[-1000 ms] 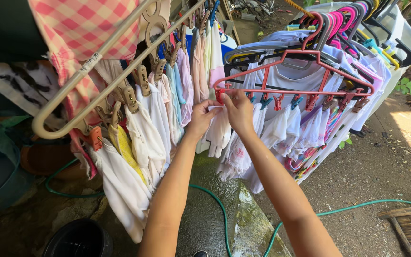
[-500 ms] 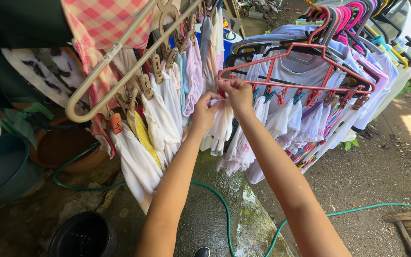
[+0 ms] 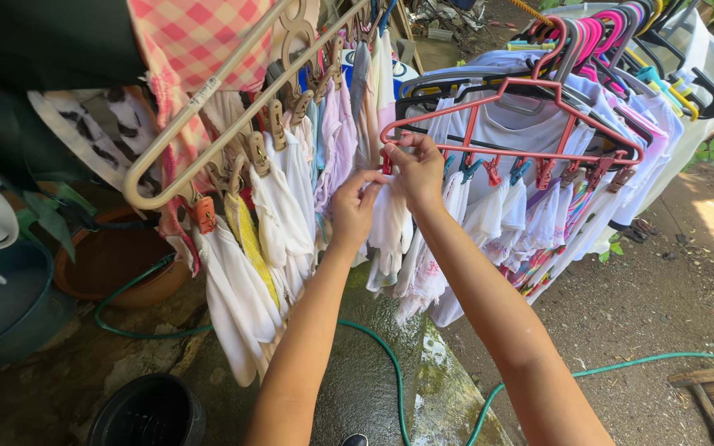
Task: The person washes and wrings out clothing items from buckets of water by hand, then hangs the wet items onto clothes racks and hangers using clothespins.
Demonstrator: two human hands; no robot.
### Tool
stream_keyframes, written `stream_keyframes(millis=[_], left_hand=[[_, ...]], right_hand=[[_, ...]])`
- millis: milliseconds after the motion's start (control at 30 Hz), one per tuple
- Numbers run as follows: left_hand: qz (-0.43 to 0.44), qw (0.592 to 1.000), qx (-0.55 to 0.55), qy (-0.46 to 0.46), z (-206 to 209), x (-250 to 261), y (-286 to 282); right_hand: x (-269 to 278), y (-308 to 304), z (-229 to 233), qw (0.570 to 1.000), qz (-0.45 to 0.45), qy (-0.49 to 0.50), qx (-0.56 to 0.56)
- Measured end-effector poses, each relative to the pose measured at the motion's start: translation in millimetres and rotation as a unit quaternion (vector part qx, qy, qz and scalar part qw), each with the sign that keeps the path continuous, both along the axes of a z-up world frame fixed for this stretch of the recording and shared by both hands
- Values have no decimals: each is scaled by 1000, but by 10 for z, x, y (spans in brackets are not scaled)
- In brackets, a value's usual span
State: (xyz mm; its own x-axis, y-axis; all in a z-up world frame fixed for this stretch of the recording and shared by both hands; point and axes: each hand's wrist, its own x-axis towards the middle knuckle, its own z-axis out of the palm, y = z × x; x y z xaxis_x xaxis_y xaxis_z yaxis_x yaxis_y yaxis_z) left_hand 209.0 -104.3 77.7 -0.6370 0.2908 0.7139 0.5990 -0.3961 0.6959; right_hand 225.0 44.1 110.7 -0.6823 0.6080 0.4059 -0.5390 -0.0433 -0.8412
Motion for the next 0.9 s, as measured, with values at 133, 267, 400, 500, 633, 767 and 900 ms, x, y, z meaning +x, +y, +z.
stream_keyframes(millis=[133, 267, 400, 500, 633, 767, 900], left_hand=[[22, 999, -1, 39, -56, 36, -33], [0, 995, -30, -96, -52, 45, -7], [-21, 990, 44, -133, -19, 62, 54], [37, 991, 40, -125, -14, 130, 116], [177, 977, 26, -116, 35, 198, 237], [238, 969, 17, -66, 111, 268, 334], [265, 963, 14, -46, 158, 297, 407]], right_hand=[[-2, -37, 69, 1000, -8, 4, -14], [92, -126, 205, 997, -39, -71, -3], [133, -186, 256, 997, -19, -66, -43], [166, -179, 257, 996, -19, -77, -41], [177, -179, 252, 996, 2, -65, -62], [133, -148, 191, 997, -17, -58, -54], [93, -62, 42, 1000, 5, 6, -24]])
